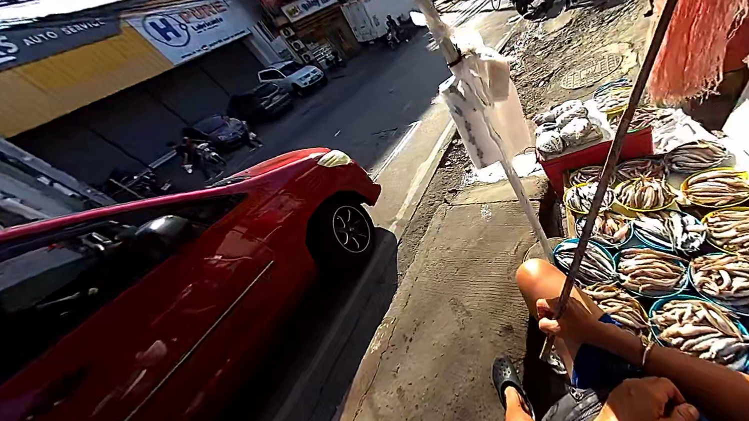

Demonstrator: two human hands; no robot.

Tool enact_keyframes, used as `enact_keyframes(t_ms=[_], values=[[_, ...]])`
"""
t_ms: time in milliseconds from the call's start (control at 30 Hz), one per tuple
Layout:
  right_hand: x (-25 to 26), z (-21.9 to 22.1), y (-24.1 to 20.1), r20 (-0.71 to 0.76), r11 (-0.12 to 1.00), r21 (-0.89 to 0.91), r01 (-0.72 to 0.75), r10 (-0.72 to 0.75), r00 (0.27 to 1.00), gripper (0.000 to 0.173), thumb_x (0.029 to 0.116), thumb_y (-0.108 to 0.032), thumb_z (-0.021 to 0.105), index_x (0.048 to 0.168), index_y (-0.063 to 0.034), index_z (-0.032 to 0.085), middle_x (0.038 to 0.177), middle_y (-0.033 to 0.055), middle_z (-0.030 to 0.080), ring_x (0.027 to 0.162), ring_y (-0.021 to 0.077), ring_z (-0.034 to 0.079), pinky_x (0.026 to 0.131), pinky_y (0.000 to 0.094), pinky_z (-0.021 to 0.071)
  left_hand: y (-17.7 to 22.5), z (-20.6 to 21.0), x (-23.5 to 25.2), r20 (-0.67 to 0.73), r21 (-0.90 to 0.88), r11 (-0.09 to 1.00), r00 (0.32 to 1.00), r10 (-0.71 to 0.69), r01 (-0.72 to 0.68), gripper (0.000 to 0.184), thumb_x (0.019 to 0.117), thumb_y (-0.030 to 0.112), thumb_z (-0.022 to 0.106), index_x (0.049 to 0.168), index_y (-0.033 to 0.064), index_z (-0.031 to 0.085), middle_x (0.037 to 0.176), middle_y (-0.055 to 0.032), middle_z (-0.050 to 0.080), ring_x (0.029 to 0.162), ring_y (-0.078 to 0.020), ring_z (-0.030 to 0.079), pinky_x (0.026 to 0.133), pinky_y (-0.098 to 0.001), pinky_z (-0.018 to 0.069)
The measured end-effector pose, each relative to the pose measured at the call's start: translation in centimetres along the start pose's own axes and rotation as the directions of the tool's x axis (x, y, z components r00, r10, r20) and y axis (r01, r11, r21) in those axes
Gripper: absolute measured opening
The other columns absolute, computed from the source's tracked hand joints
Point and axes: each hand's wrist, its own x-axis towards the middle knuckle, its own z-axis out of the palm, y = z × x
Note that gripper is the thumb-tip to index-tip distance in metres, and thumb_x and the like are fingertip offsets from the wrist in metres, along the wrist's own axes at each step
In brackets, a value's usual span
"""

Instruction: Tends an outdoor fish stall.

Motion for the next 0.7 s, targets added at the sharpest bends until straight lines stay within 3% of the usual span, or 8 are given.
enact_keyframes(t_ms=[333, 433, 533, 700], values=[[-0.1, 0.8, -0.3, -0.089, 0.985, 0.105, 0.136, -0.127, 0.988, 0.023, 0.0939, -0.015, 0.064, 0.100, 0.0067, 0.071, 0.091, 0.0224, 0.070, 0.089, 0.0351, 0.068, 0.086, 0.0569, 0.0517, 1.5, -0.4, -0.9, -0.045, -0.006, 1.000, 0.999, -0.003, 0.003, 0.026, 0.1030, 0.010, 0.054, 0.094, -0.0117, 0.066, 0.081, -0.0231, 0.064, 0.078, -0.0333, 0.064, 0.076, -0.0479, 0.0502], [-1.0, 0.1, -1.2, -0.119, 0.975, 0.167, 0.147, -0.128, 0.985, 0.019, 0.0945, -0.009, 0.063, 0.097, 0.0083, 0.071, 0.086, 0.0203, 0.069, 0.081, 0.0292, 0.067, 0.081, 0.0511, 0.0528, 1.7, -0.3, -0.8, -0.046, -0.009, 1.000, 0.999, -0.004, 0.004, 0.026, 0.1031, 0.009, 0.053, 0.094, -0.0116, 0.066, 0.080, -0.0231, 0.064, 0.078, -0.0339, 0.063, 0.076, -0.0487, 0.0497], [-1.6, -0.4, -1.6, -0.143, 0.957, 0.247, 0.151, -0.118, 0.983, 0.016, 0.0953, -0.005, 0.060, 0.093, 0.0074, 0.069, 0.076, 0.0122, 0.065, 0.066, 0.0156, 0.059, 0.069, 0.0370, 0.0516, 1.8, -0.1, -0.7, -0.047, -0.011, 1.000, 0.999, -0.005, 0.004, 0.027, 0.1028, 0.010, 0.053, 0.093, -0.0117, 0.066, 0.080, -0.0230, 0.064, 0.078, -0.0340, 0.063, 0.076, -0.0490, 0.0493], [-2.1, -0.4, -1.2, -0.191, 0.925, 0.338, 0.174, -0.114, 0.975, 0.015, 0.0937, -0.007, 0.060, 0.088, 0.0049, 0.068, 0.071, 0.0031, 0.061, 0.061, 0.0045, 0.054, 0.062, 0.0252, 0.0481, 1.8, 0.3, -0.3, -0.050, -0.010, 1.000, 0.999, 0.008, -0.008, 0.027, 0.1028, 0.010, 0.054, 0.092, -0.0110, 0.066, 0.078, -0.0220, 0.063, 0.076, -0.0331, 0.062, 0.074, -0.0484, 0.0493]])
